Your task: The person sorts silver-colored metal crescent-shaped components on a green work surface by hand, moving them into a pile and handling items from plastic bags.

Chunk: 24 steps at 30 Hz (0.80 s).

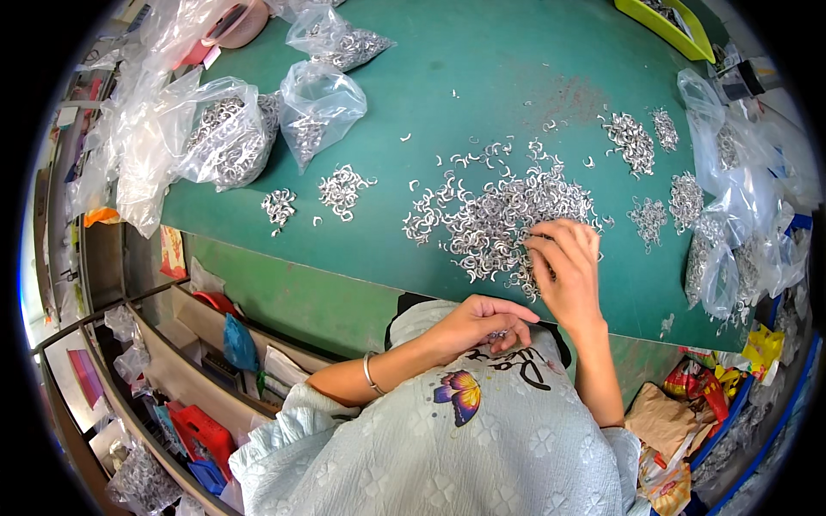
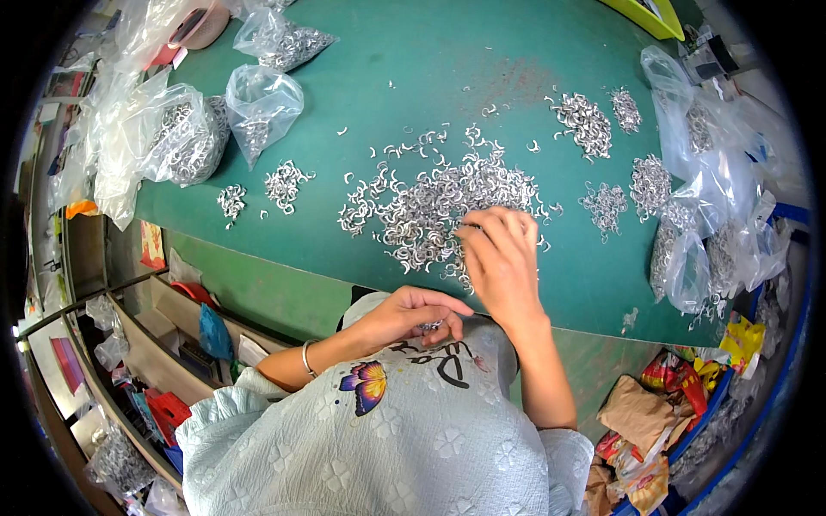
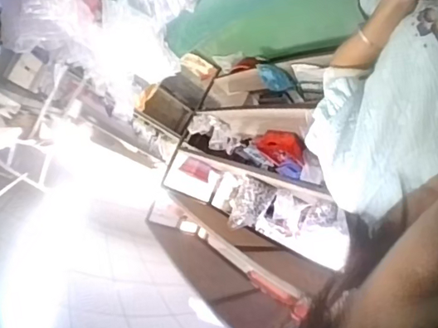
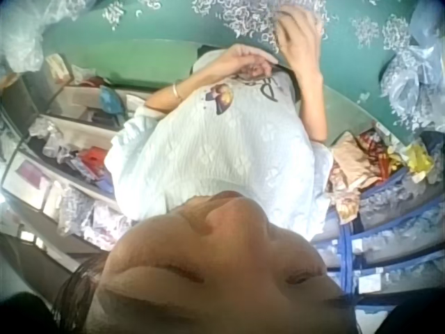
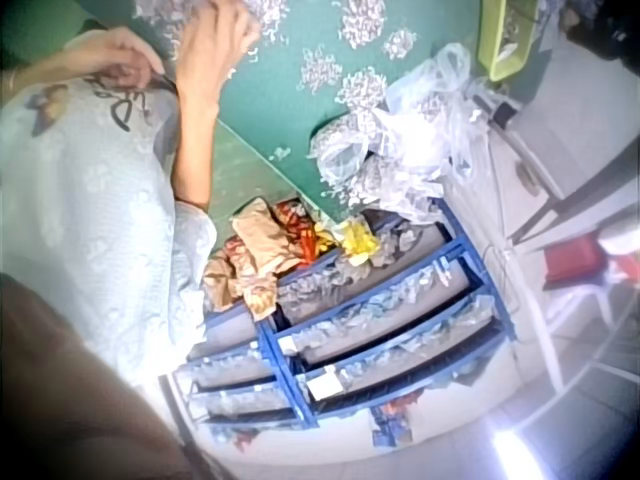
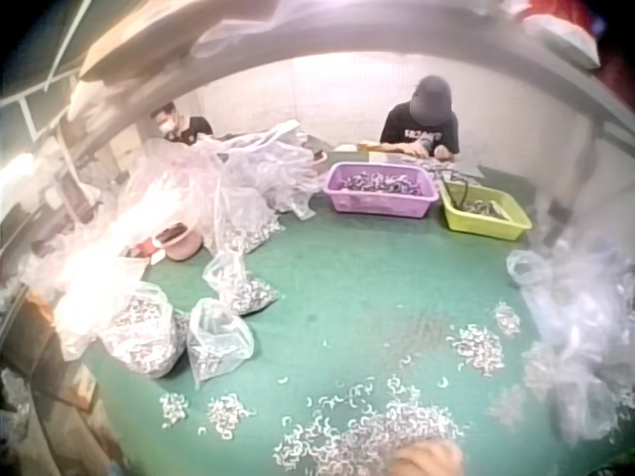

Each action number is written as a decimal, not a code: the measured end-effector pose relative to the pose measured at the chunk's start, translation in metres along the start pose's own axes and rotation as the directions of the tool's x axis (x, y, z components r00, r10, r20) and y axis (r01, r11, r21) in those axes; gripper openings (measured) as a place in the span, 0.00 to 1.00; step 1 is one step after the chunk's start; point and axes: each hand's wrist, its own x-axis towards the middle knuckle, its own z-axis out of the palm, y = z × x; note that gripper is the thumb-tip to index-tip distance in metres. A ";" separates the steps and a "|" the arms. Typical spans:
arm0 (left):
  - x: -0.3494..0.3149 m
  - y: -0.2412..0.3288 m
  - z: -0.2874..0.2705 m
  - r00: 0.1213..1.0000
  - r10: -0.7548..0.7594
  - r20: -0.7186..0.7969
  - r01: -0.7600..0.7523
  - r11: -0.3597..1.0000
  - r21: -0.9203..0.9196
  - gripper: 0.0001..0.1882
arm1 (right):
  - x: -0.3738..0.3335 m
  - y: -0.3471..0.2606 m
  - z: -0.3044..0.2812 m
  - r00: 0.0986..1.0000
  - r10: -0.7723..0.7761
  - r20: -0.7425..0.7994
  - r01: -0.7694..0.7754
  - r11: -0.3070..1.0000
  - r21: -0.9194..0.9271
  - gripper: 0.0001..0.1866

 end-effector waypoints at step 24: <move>-0.002 0.000 -0.001 0.998 -0.054 -0.026 0.052 0.996 -0.076 0.13 | -0.007 0.012 -0.007 0.969 0.225 -0.097 -0.219 0.973 0.069 0.13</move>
